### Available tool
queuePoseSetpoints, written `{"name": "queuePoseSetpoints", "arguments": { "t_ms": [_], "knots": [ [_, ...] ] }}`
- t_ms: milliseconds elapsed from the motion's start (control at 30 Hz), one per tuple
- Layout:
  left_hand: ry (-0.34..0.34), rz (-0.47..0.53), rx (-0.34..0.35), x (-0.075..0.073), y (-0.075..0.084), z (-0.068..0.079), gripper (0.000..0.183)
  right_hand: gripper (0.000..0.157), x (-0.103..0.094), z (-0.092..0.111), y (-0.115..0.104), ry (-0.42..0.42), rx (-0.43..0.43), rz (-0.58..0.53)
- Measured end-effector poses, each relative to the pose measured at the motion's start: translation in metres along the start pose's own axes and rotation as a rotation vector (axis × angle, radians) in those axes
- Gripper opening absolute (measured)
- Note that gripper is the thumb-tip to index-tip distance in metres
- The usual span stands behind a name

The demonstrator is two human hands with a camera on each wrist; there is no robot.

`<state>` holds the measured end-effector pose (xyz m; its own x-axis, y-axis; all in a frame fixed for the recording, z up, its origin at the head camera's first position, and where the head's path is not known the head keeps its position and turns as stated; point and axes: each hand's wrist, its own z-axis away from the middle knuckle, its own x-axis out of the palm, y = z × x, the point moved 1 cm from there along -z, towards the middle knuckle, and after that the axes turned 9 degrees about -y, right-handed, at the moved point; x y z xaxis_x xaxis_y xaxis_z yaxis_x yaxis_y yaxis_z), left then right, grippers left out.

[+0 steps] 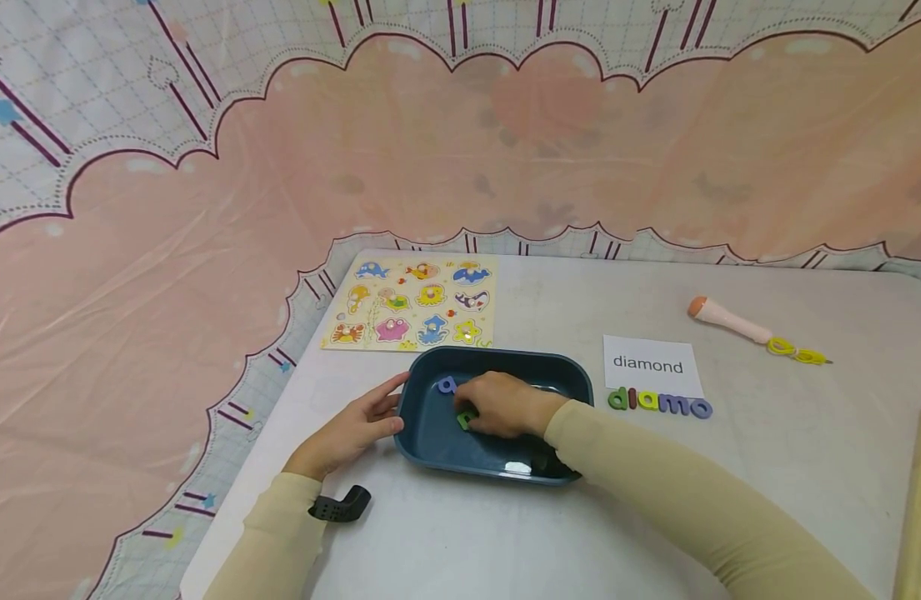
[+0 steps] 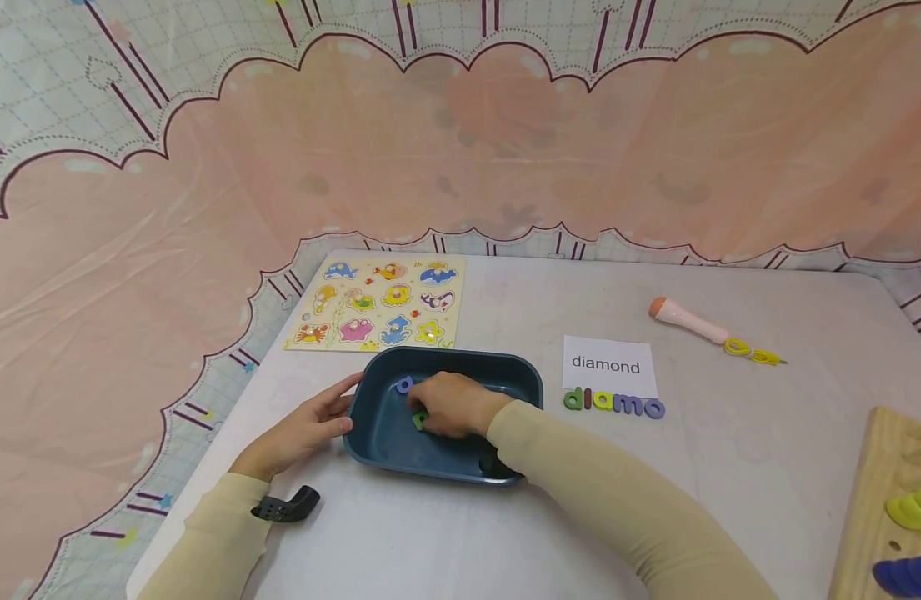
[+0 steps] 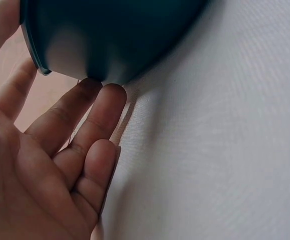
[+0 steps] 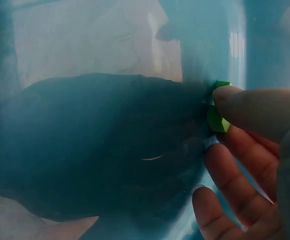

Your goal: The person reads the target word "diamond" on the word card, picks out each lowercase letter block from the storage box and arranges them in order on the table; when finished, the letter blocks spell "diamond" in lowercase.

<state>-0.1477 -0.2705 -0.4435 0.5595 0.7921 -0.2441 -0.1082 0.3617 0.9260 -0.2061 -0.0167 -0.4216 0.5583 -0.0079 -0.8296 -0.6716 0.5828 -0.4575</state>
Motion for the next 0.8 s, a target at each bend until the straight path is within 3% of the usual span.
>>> {"name": "queuePoseSetpoints", "arguments": {
  "t_ms": [400, 800],
  "knots": [
    [-0.005, 0.013, 0.017, 0.0, -0.003, 0.0, 0.074, 0.017, -0.001, 0.0, 0.0, 0.026, -0.016, 0.037],
    [-0.012, 0.023, 0.032, 0.0, -0.005, 0.0, 0.075, 0.02, -0.019, 0.023, -0.003, 0.083, -0.017, -0.018]
  ]
}}
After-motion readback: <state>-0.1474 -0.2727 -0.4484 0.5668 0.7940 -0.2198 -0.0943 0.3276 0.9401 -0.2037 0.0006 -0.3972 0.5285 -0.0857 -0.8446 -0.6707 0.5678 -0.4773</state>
